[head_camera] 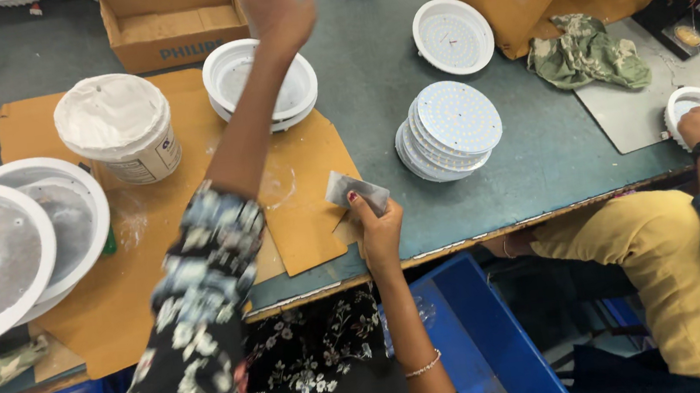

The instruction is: The person repeatedly scoops white paste from a container and spreads it inside white circular light fixture housings using a small metal spatula. The person handles the housings one at a time, applying the paste to the interior surfaces and then placing them aside.

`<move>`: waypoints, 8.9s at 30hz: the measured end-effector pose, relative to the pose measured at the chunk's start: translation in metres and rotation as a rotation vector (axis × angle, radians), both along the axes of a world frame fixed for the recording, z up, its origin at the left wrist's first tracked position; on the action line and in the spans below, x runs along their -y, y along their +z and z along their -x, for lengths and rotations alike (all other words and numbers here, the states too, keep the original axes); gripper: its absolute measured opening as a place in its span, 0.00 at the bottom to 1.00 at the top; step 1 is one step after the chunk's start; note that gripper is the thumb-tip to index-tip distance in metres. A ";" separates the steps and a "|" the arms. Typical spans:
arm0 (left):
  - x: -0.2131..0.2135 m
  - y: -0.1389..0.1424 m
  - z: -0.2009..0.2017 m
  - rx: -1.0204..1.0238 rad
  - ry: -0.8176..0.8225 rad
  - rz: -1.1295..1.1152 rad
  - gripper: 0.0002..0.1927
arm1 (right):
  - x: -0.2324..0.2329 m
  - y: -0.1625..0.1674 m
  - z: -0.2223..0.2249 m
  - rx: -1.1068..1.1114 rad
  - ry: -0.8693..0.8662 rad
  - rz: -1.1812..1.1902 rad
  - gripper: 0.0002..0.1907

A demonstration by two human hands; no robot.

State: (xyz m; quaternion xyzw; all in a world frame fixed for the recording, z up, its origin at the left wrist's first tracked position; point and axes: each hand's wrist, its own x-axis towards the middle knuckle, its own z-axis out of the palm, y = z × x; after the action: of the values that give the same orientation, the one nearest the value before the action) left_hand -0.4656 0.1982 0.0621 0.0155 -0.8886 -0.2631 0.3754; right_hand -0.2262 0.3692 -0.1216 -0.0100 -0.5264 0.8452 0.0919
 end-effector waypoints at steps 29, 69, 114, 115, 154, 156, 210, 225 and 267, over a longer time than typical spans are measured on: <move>0.258 -0.080 -0.472 0.587 -0.476 -1.016 0.30 | 0.215 0.184 -0.003 -0.560 0.201 -0.670 0.09; 0.320 -0.105 -0.462 0.406 -0.204 -0.705 0.19 | 0.443 0.251 0.050 -0.784 0.739 -1.658 0.23; 0.291 -0.134 -0.444 0.100 -0.070 -0.859 0.25 | 0.255 0.074 -0.197 -0.512 0.249 -1.356 0.18; 0.290 -0.133 -0.445 0.095 -0.074 -0.859 0.25 | 0.250 0.078 -0.189 -0.470 0.223 -1.325 0.13; 0.278 -0.068 -0.429 0.208 -0.253 -0.326 0.20 | 0.221 0.095 -0.201 -0.606 0.142 -1.176 0.18; 0.270 -0.064 -0.431 0.164 -0.224 -0.309 0.20 | 0.226 0.089 -0.200 -0.530 0.081 -1.178 0.17; 0.221 -0.047 -0.458 0.144 -0.162 -0.371 0.16 | 0.224 0.101 -0.180 -0.525 -0.074 -1.071 0.17; 0.207 -0.053 -0.464 0.130 -0.146 -0.369 0.15 | 0.210 0.106 -0.241 -0.263 0.023 -1.072 0.19; 0.224 -0.151 -0.370 0.028 -0.071 0.053 0.15 | 0.132 0.010 -0.123 -0.357 0.136 -0.544 0.14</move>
State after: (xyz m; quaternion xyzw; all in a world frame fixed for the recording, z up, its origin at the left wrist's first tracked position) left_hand -0.0953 -0.0259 -0.0894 -0.0224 -0.9005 -0.2522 0.3536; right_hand -0.1034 0.2369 -0.1119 0.1983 -0.7078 0.6662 0.1257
